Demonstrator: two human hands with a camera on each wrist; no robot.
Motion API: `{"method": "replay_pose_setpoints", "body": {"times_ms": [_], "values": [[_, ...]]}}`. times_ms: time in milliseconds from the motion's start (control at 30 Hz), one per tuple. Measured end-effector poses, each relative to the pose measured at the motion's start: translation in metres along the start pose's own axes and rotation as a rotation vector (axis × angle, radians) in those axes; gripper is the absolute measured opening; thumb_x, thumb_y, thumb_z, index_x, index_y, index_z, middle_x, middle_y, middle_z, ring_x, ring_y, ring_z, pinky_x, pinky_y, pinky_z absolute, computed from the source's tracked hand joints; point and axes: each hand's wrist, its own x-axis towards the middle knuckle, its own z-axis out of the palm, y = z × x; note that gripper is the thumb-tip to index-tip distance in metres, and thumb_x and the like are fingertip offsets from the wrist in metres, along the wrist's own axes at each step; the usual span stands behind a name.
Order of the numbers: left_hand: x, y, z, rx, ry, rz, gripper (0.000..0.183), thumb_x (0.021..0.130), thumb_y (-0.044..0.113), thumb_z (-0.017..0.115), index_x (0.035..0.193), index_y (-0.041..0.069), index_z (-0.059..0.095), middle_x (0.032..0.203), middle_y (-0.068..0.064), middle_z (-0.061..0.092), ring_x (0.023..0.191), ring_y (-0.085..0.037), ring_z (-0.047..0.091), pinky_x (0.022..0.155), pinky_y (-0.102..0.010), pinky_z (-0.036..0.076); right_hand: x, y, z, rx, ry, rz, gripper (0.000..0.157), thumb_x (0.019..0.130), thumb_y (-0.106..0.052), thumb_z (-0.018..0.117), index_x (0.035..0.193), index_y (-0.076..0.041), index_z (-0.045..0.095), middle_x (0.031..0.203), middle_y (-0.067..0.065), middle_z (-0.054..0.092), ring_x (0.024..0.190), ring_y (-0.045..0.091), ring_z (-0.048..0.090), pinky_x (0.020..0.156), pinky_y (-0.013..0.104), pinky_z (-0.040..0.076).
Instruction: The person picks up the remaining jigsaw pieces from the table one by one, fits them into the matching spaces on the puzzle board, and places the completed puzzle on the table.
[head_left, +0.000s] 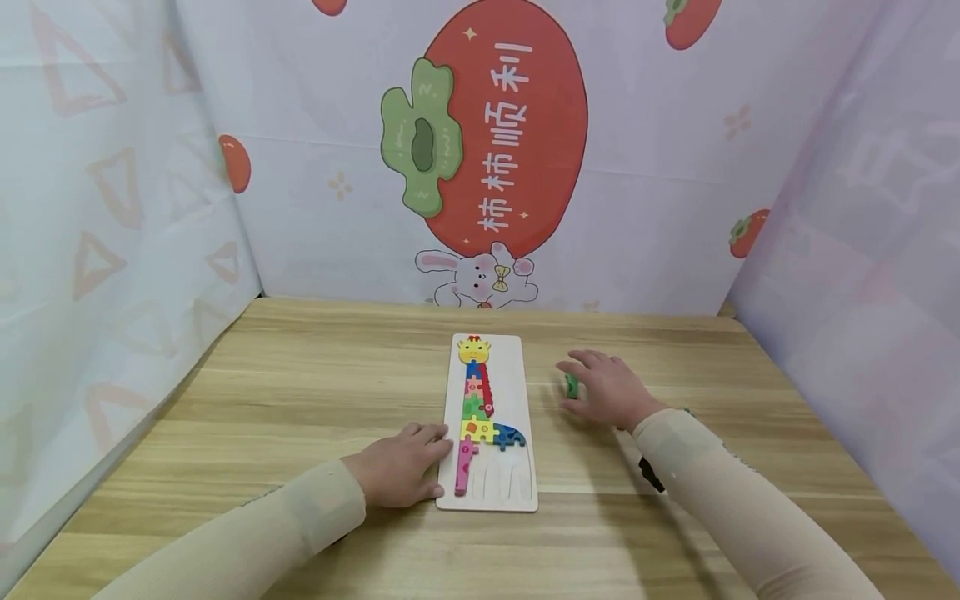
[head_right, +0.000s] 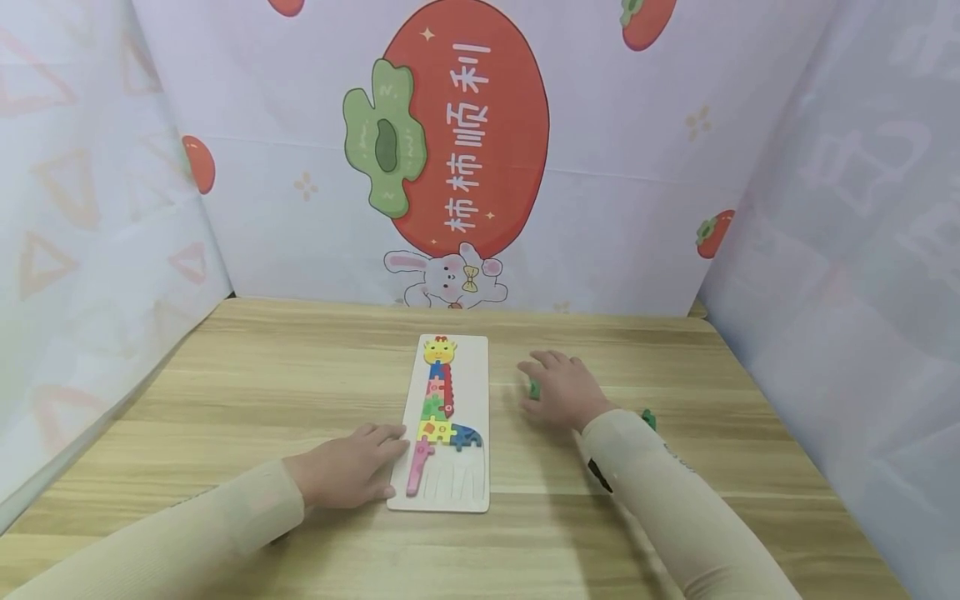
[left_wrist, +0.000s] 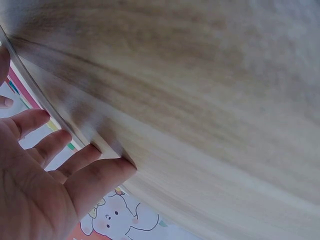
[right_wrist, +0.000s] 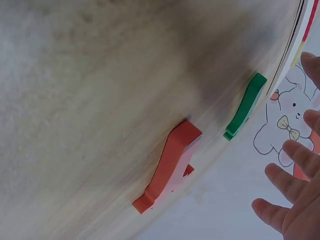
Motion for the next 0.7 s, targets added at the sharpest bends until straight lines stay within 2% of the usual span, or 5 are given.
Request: {"method": "replay_pose_setpoints", "body": {"times_ms": [300,533,700], "values": [[0.001,-0.001,0.002,-0.004,-0.004,-0.006,0.066,0.087,0.048,0.066,0.143,0.018,0.048,0.149,-0.005,0.040,0.134,-0.028,0.039,0.101,-0.044,0.046,0.002,0.005,0.000,0.023,-0.033,0.029,0.064,0.083,-0.044,0.073,0.137,-0.014,0.054,0.143,0.017,0.047,0.130,0.038,0.044,0.103,0.060,0.036],[0.002,-0.003,0.006,0.003,0.001,0.004,0.065,0.088,0.048,0.065,0.143,0.017,0.048,0.149,-0.006,0.040,0.133,-0.029,0.039,0.100,-0.043,0.046,0.000,0.008,0.002,0.037,-0.037,0.009,0.062,0.084,-0.040,0.073,0.137,-0.013,0.054,0.142,0.019,0.047,0.128,0.040,0.045,0.101,0.060,0.037],[0.002,-0.003,0.007,0.012,0.006,0.008,0.065,0.088,0.048,0.065,0.143,0.017,0.049,0.149,-0.006,0.040,0.133,-0.029,0.039,0.100,-0.043,0.046,0.002,0.011,0.003,0.052,-0.049,0.025,0.062,0.084,-0.040,0.074,0.137,-0.014,0.054,0.143,0.019,0.047,0.128,0.041,0.046,0.101,0.059,0.038]]}}
